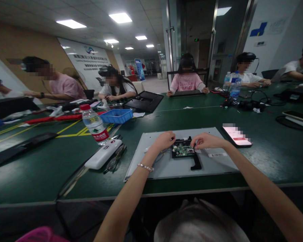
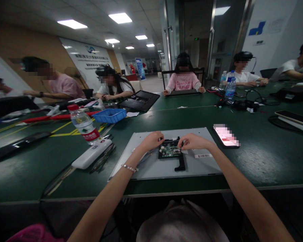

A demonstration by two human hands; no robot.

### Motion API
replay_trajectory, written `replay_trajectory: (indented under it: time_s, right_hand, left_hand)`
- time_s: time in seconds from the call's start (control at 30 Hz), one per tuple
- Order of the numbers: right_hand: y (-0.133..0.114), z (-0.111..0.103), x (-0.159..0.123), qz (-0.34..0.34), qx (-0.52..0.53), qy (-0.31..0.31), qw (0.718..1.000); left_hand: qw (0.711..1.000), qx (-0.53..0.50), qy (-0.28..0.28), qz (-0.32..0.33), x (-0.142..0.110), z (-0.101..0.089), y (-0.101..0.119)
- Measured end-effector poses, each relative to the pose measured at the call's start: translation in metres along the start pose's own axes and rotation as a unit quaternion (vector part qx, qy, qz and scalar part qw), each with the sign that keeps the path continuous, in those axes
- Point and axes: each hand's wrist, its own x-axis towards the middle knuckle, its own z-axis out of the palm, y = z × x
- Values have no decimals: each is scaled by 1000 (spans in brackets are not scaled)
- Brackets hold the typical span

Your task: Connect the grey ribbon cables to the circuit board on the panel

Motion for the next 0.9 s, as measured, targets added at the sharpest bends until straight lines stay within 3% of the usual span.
replay_trajectory:
  time_s: [0.17, 0.3, 0.47, 0.63, 0.77, 0.9]
  right_hand:
    - [-1, -3, -2, -10, -10, 31, 999]
    - [-4, -6, -4, -13, -31, 47, 998]
    - [-15, -4, -7, -21, -67, 65, 995]
    - [-26, 2, -10, -44, -94, 70, 992]
    - [-35, 6, -23, -50, -137, 115, 983]
    - [-34, 24, -49, -59, -132, 206, 968]
  left_hand:
    - [999, 21, -9, -27, -2, -16, 6]
    - [996, 41, -2, -75, -9, -47, -1]
    - [984, 65, -2, -165, -53, -77, -1]
    - [946, 82, 26, -312, -103, -59, 23]
    - [937, 99, -11, -335, -111, -41, 27]
    - [933, 105, -10, -343, -109, -39, 17]
